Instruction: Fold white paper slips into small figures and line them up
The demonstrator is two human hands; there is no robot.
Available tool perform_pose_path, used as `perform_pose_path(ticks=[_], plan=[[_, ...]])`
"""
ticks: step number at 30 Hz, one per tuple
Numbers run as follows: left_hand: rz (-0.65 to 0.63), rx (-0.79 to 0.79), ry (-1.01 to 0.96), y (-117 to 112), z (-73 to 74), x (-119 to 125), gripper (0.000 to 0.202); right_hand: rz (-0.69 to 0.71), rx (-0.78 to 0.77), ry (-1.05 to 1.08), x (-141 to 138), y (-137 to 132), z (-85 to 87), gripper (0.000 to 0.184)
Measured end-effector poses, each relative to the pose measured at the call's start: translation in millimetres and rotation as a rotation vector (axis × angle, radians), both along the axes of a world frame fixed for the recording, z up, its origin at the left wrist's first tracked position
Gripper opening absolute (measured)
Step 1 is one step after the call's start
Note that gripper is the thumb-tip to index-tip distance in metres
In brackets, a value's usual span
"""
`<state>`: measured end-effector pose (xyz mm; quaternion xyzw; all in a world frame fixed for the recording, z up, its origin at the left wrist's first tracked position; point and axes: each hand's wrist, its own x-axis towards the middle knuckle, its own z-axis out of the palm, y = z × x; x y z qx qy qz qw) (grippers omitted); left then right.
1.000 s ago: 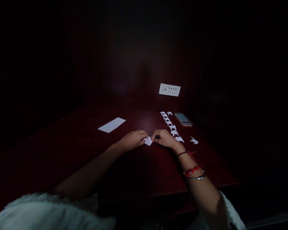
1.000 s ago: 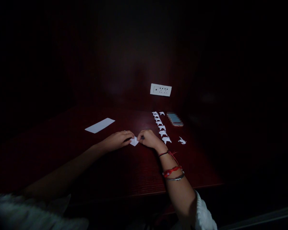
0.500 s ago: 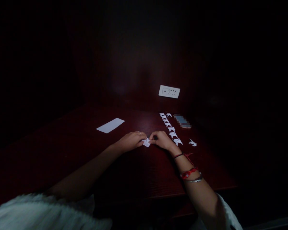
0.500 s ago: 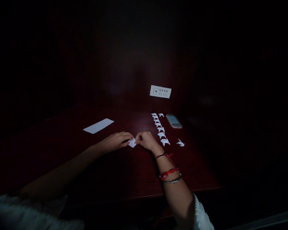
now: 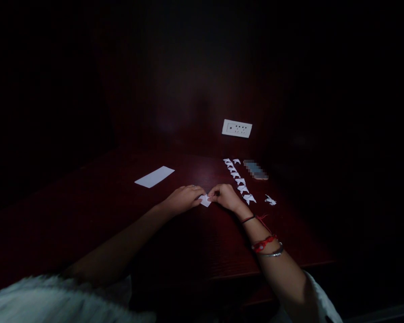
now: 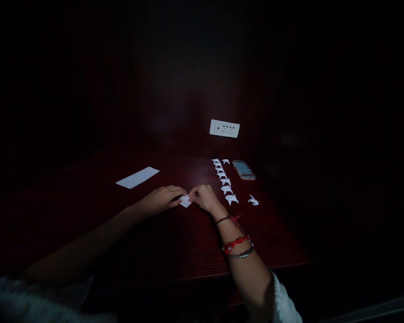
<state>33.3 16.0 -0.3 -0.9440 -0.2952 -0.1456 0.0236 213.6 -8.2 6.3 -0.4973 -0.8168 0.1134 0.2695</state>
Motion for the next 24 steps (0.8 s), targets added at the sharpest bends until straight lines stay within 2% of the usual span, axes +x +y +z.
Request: perform_pose_path(ticks=[10, 19, 24], plan=[[-0.032, 0.01, 0.005, 0.9, -0.4, -0.3, 0.023, -0.093, -0.048, 0.037, -3.1, -0.6, -0.6, 0.016], [0.057, 0.035, 0.002, -3.7, 2.8, 2.0, 0.025, -0.14, -0.054, 0.002, -6.4, 0.8, -1.3, 0.011], [0.018, 0.024, 0.015, -3.5, 2.9, 1.0, 0.023, -0.134, -0.045, -0.012, -6.8, 0.7, -2.2, 0.012]])
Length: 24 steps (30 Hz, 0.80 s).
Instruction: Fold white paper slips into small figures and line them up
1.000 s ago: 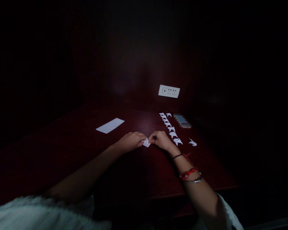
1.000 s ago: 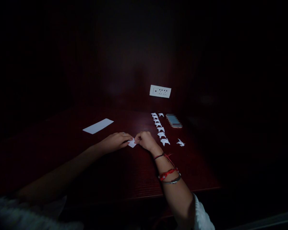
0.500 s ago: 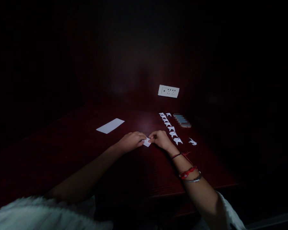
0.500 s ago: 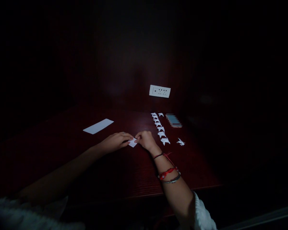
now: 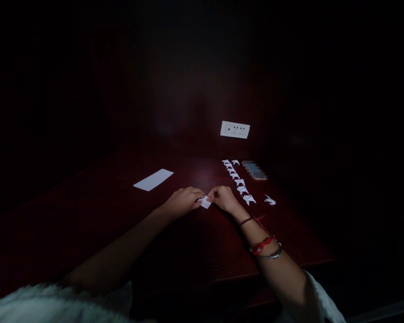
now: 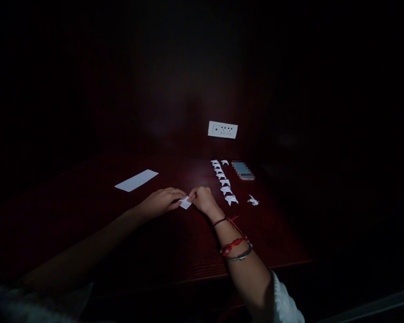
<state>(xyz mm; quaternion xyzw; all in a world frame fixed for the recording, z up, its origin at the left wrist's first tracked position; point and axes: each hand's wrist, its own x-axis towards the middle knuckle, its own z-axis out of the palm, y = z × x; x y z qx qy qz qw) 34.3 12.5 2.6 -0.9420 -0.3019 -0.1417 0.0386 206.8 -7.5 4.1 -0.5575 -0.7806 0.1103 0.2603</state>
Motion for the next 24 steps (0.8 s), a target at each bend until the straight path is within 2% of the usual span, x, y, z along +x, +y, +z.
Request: perform_pose_path(ticks=[10, 20, 24], plan=[[0.068, -0.028, 0.01, 4.8, -2.4, 1.6, 0.028, 0.225, 0.046, -0.284, 10.0, -3.2, 11.9, 0.02], [0.105, -0.046, 0.014, 3.9, -1.4, 1.1, 0.028, 0.167, -0.048, -0.384, 5.2, -7.8, 20.1, 0.022], [0.102, -0.053, 0.015, 5.0, -1.1, 2.9, 0.027, 0.162, -0.028, -0.394, 4.4, -10.0, 22.3, 0.024]])
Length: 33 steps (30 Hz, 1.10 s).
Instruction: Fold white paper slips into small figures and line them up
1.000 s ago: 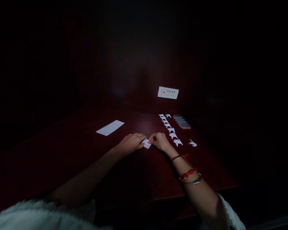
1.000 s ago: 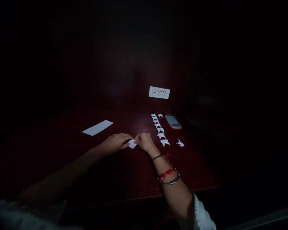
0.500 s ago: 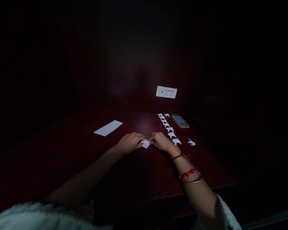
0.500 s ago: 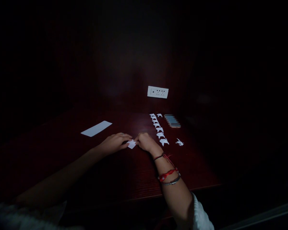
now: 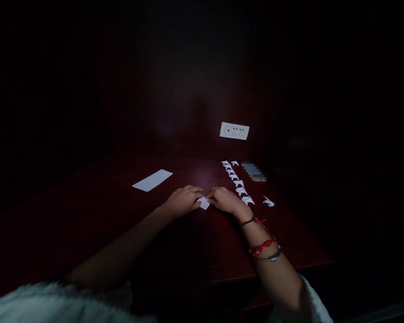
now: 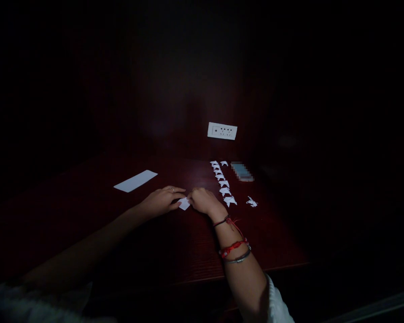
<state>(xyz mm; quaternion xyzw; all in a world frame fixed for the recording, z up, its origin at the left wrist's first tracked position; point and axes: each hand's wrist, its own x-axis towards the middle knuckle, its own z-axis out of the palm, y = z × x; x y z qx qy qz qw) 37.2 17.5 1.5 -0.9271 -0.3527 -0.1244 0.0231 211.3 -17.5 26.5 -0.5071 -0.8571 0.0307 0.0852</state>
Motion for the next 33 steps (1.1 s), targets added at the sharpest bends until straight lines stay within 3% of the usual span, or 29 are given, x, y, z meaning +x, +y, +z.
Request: perform_pose_path(ticks=[33], plan=[[0.068, -0.064, 0.013, -4.2, 6.2, -0.5, 0.029, -0.156, -0.012, -0.21, -8.5, -16.2, 13.4, 0.03]])
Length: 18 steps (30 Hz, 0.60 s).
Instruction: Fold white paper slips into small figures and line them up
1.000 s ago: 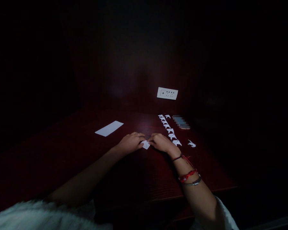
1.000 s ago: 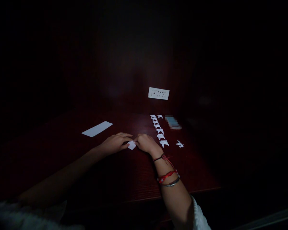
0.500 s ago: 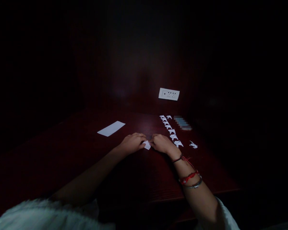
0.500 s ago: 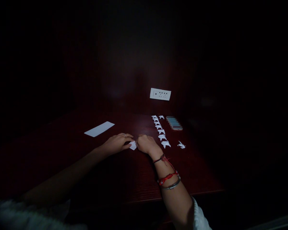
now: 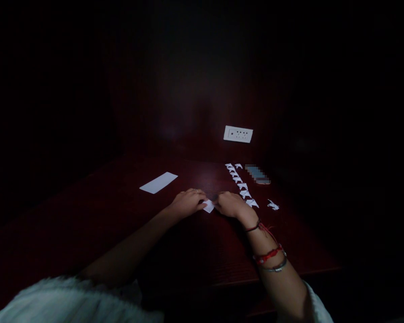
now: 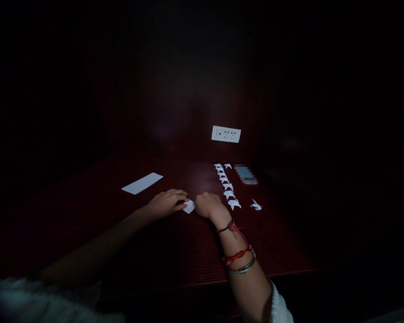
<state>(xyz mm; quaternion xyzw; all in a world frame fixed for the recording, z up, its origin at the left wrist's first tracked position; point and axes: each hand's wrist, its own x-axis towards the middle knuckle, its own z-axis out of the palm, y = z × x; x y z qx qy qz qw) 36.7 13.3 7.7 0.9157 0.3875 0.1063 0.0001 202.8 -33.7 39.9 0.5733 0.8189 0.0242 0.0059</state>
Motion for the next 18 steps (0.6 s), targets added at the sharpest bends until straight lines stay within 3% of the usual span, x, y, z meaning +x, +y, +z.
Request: perform_pose_path(ticks=[8, 13, 18], plan=[[-0.011, 0.036, -0.046, 3.6, -5.9, -2.0, 0.028, -0.049, -0.009, 0.021, 11.6, -1.8, -1.6, 0.024], [-0.056, 0.045, -0.121, 6.1, -11.0, -2.4, 0.028, -0.038, 0.143, 0.212, 10.5, 6.3, -11.9, 0.025], [-0.042, -0.007, -0.177, 6.7, -14.5, -1.6, 0.033, 0.016, 0.086, 0.36, 4.5, 15.5, -22.9, 0.018]])
